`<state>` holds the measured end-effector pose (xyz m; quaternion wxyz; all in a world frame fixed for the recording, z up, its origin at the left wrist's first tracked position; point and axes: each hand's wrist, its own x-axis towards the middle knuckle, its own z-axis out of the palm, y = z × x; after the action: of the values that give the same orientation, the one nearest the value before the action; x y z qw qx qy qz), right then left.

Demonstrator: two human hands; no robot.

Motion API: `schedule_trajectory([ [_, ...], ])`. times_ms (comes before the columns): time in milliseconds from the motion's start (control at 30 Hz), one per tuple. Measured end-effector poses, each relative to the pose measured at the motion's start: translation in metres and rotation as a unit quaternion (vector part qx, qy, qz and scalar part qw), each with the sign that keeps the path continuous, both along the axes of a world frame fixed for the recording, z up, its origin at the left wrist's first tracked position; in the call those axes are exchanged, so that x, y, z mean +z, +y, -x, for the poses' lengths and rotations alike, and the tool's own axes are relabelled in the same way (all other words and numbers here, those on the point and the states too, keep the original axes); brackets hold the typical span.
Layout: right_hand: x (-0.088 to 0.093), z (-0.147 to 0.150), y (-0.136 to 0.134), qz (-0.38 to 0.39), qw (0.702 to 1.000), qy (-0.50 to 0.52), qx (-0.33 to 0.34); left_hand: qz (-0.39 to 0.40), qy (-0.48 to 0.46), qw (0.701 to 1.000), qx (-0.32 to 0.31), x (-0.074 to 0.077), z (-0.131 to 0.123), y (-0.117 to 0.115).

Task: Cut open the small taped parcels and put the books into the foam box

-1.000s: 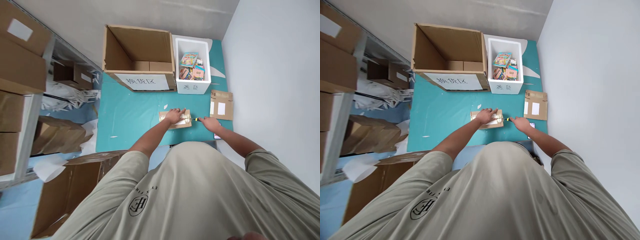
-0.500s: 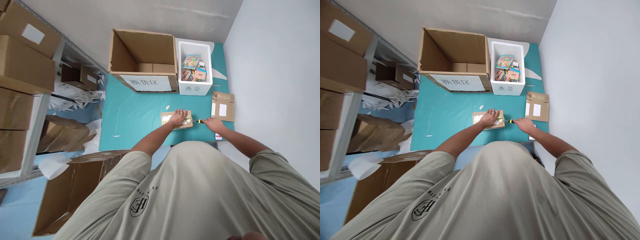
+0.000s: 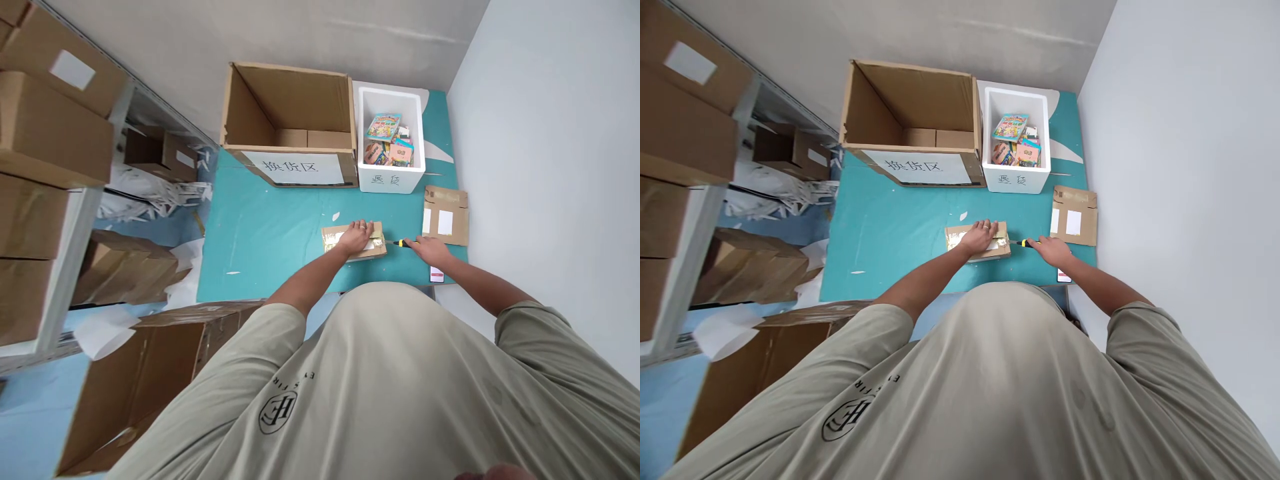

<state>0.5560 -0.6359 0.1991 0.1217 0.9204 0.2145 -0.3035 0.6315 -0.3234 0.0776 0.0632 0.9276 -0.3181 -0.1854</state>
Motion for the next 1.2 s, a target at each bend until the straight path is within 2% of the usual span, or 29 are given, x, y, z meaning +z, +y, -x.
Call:
schedule_trajectory([
  [233,-0.013,-0.006,0.030,-0.016,1.000,0.003,0.009,-0.006,0.007,1.000,0.005,0.003,0.001,0.000],
  [400,-0.014,-0.008,0.043,-0.006,1.000,-0.005,0.006,0.001,0.012,1.000,0.009,0.004,0.004,0.002],
  [667,-0.023,-0.014,0.040,0.008,1.000,-0.019,0.020,0.002,0.014,1.000,0.002,0.001,0.004,0.002],
  [800,-0.030,-0.020,0.040,0.007,0.999,-0.026,0.037,0.017,0.001,1.000,-0.008,-0.003,0.003,0.005],
  [933,-0.030,-0.027,0.035,-0.006,0.998,-0.032,0.052,0.030,-0.019,0.999,-0.007,-0.008,0.004,0.006],
  [1200,-0.024,-0.043,0.016,-0.006,0.999,-0.038,-0.017,0.073,-0.023,0.997,-0.022,-0.015,0.000,0.012],
])
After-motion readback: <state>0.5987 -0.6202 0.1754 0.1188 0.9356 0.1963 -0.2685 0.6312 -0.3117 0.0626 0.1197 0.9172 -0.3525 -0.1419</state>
